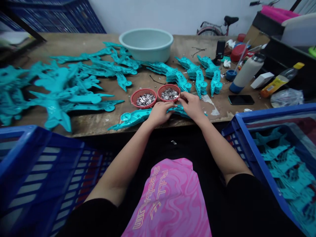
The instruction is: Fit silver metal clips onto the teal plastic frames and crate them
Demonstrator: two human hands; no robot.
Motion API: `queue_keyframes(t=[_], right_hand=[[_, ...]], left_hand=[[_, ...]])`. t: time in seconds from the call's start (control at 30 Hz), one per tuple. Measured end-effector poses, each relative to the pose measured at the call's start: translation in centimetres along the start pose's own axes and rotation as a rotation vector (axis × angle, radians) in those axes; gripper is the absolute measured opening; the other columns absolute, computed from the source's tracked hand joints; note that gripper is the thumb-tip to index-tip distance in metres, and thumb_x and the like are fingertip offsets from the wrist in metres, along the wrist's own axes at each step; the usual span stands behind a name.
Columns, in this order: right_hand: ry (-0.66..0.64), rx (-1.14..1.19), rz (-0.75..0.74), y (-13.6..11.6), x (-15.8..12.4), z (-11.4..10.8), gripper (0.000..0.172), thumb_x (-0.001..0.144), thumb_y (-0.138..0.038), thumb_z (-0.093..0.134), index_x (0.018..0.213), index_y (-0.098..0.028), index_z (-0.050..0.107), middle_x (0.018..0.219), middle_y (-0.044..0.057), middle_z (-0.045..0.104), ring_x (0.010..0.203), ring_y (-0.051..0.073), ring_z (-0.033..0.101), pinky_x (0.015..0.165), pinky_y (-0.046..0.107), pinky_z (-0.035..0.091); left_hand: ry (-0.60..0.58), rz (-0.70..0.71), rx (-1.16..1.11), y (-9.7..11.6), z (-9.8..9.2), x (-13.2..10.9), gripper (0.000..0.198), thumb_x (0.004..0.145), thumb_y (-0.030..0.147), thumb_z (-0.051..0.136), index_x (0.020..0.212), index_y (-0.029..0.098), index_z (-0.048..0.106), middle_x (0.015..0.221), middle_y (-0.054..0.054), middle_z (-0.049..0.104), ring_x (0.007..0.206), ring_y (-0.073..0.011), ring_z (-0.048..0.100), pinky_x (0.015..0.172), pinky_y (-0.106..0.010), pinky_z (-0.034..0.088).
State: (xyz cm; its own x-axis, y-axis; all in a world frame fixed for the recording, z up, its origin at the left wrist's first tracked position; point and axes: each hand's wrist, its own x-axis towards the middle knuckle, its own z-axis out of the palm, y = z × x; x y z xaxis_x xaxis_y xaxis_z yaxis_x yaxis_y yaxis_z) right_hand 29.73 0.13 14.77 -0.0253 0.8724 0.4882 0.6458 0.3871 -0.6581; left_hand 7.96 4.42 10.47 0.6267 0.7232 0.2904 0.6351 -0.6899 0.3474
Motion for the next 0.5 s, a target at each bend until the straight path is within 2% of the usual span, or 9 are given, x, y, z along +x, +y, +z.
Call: queue_keyframes(t=[0.13,0.23,0.33,0.5], right_hand=[[0.037,0.026,-0.005,-0.3,0.2,-0.4,0.011,0.101,-0.032,0.064,0.096,-0.024,0.069,0.090,0.005,0.076,0.083,0.024,0.069,0.084,0.035,0.053],[-0.025,-0.022,-0.045,-0.4,0.1,-0.1,0.010,0.101,-0.029,0.063,0.095,-0.023,0.068,0.092,0.006,0.077,0.086,0.025,0.071,0.084,0.035,0.051],[-0.081,-0.106,-0.073,-0.3,0.1,0.5,0.011,0.103,-0.028,0.062,0.094,-0.024,0.068,0.094,0.007,0.078,0.088,0.025,0.070,0.083,0.034,0.048],[-0.063,-0.133,-0.113,-0.2,0.0,0.9,0.010,0.102,-0.025,0.062,0.093,-0.024,0.067,0.093,0.007,0.077,0.086,0.026,0.068,0.081,0.034,0.045]], left_hand=[[0.011,0.011,0.001,-0.1,0.0,0.1,0.033,0.109,0.032,0.063,0.136,0.027,0.081,0.150,-0.008,0.078,0.137,-0.0332,0.073,0.119,-0.051,0.053],[0.004,0.008,0.011,-0.2,0.0,0.1,0.032,0.108,0.031,0.064,0.135,0.027,0.080,0.148,-0.008,0.079,0.138,-0.0330,0.073,0.120,-0.051,0.052],[0.007,0.012,0.003,-0.3,0.1,0.2,0.026,0.106,0.030,0.066,0.126,0.026,0.081,0.138,-0.008,0.082,0.132,-0.0328,0.075,0.118,-0.050,0.053],[0.030,0.034,-0.019,-0.5,0.2,0.2,0.019,0.105,0.028,0.070,0.119,0.025,0.081,0.130,-0.006,0.084,0.124,-0.0328,0.076,0.113,-0.049,0.055]])
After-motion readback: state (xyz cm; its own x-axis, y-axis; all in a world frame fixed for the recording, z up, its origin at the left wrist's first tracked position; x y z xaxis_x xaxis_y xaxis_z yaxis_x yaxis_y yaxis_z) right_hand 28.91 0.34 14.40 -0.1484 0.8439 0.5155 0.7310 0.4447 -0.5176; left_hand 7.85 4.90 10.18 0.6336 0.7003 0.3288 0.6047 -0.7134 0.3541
